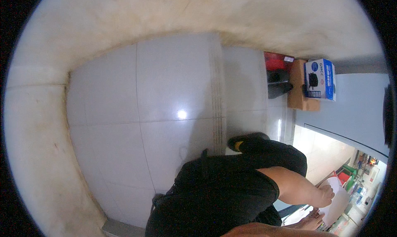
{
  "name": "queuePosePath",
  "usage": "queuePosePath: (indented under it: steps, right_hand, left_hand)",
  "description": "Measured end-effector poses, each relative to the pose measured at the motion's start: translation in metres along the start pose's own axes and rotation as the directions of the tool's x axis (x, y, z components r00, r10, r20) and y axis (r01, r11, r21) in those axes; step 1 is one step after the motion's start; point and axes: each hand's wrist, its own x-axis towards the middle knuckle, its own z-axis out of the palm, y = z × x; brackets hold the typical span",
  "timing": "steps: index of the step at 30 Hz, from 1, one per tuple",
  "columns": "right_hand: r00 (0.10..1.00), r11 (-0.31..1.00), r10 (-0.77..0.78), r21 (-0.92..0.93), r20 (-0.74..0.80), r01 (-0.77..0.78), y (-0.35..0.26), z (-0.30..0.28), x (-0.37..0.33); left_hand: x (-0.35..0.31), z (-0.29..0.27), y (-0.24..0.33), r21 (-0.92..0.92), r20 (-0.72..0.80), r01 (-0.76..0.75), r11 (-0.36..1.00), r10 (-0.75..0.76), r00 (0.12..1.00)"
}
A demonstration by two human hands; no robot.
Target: The person assembles flat paperboard pieces into small rectangular boxes by folding and tucking flaps. They handle each piece one at a time, fold the sides, and secure the flaps to form the box shape.
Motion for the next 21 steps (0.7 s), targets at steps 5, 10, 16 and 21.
queuePosePath:
  steps: [5, 10, 16, 21]
  right_hand:
    - [0.987, 0.973, -0.156, -0.168, 0.04, 0.161, -0.031, 0.068, -0.054]
    - [0.984, 0.986, -0.112, 0.109, -0.138, 0.127, 0.026, 0.035, -0.026]
    - [0.892, 0.854, -0.453, -0.289, -0.002, 0.433, 0.04, 0.036, -0.06]
    - [0.957, 0.933, -0.278, -0.262, -0.081, 0.248, 0.041, 0.048, -0.064]
  left_hand:
    - [-0.014, -0.01, -0.039, -0.062, -0.215, -0.076, 0.995, 0.061, 0.975]
    - [-0.026, -0.03, -0.025, -0.544, 0.084, 0.141, 0.827, -0.114, 0.99]
    - [-0.021, 0.019, -0.042, -0.788, -0.051, 0.116, 0.605, -0.253, 0.966]
    - [-0.021, 0.009, -0.039, -0.849, 0.162, 0.211, 0.485, -0.141, 0.977]
